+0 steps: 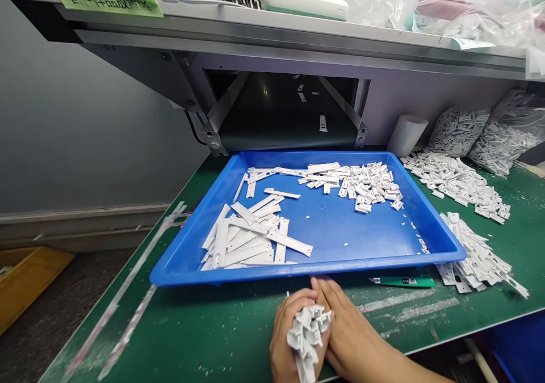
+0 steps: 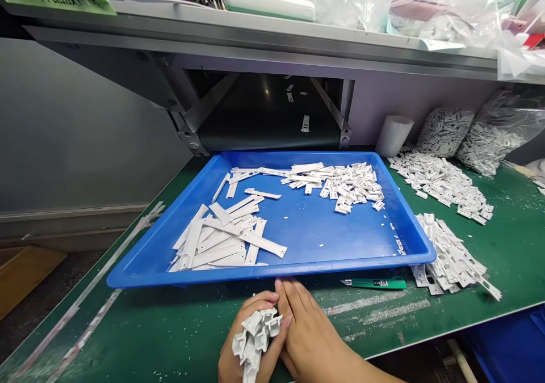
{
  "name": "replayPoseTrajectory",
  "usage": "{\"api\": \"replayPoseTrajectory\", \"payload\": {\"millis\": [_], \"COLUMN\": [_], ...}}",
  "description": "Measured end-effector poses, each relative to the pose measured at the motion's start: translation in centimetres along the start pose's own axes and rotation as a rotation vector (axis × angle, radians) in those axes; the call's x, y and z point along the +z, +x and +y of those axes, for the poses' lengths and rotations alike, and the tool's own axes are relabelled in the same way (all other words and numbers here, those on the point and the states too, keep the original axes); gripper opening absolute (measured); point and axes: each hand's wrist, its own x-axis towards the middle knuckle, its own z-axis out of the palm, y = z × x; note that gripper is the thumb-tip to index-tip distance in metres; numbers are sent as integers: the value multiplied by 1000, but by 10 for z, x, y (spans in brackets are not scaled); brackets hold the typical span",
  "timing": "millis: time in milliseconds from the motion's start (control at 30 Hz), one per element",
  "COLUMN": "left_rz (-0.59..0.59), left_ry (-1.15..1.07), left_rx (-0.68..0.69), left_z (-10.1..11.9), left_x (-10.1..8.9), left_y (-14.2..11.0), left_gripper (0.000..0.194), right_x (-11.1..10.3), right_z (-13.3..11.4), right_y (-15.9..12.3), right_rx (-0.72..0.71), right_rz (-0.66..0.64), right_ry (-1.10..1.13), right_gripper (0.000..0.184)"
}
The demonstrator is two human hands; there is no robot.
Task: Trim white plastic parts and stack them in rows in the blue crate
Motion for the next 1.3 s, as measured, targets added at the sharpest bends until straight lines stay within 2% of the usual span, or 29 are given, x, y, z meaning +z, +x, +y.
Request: {"api": "replayPoseTrajectory", "payload": {"millis": [33, 100, 167, 233, 300, 367, 433, 500, 533, 600, 700, 833, 1000, 1167, 1300], "left_rz": [-20, -12, 20, 45, 51, 52, 42, 23, 9, -1, 28, 147, 221, 241, 264], "left_ry": [-12, -62, -107, -120, -117, -118, -130, -136, -136, -138, -158, -171, -176, -182, -191], "left_rx": [-1, 26, 64, 88, 104, 108, 98, 90, 85, 77, 65, -14, -21, -24, -30], "left_z": [-1, -3, -5, -5, -4, -2, -1, 1, 1, 3, 6, 12, 15, 14, 16], "left_x": [0, 1, 0, -1, -2, -2, -3, -4, -5, -5, -1, 10, 18, 20, 20], "left_y": [0, -1, -2, -4, -4, -4, -3, -3, -3, -5, -9, -13, -15, -12, -9], "left_gripper": [20, 18, 18, 18, 19, 19, 18, 17, 17, 18, 18, 15, 14, 15, 15], "right_x": [-7, -36, -79, -127, -167, -190, -193, -182, -174, -156, -137, -131, -139, -162, -188], "right_z": [0, -1, -3, 0, 16, 49, 95, 143, 164, 194, 209, 208, 216, 221, 204], "right_y": [-2, -7, -11, -9, 9, 46, 97, 148, 171, 207, 237, 253, 251, 235, 211], "right_rx": [10, 1, -31, -54, -39, 5, 77, 203, 262, 341, 392, 434, 417, 394, 325], "right_rz": [-38, -127, -246, -352, -364, -294, -149, -51, -66, -177, -239, -250, -262, -232, -267], "right_ry": [-3, 24, 85, 158, 172, 96, -113, -329, -390, -451, -487, -513, -457, -351, -255], "right_gripper": [98, 92, 76, 51, 33, 24, 28, 39, 46, 59, 69, 59, 39, 25, 13]}}
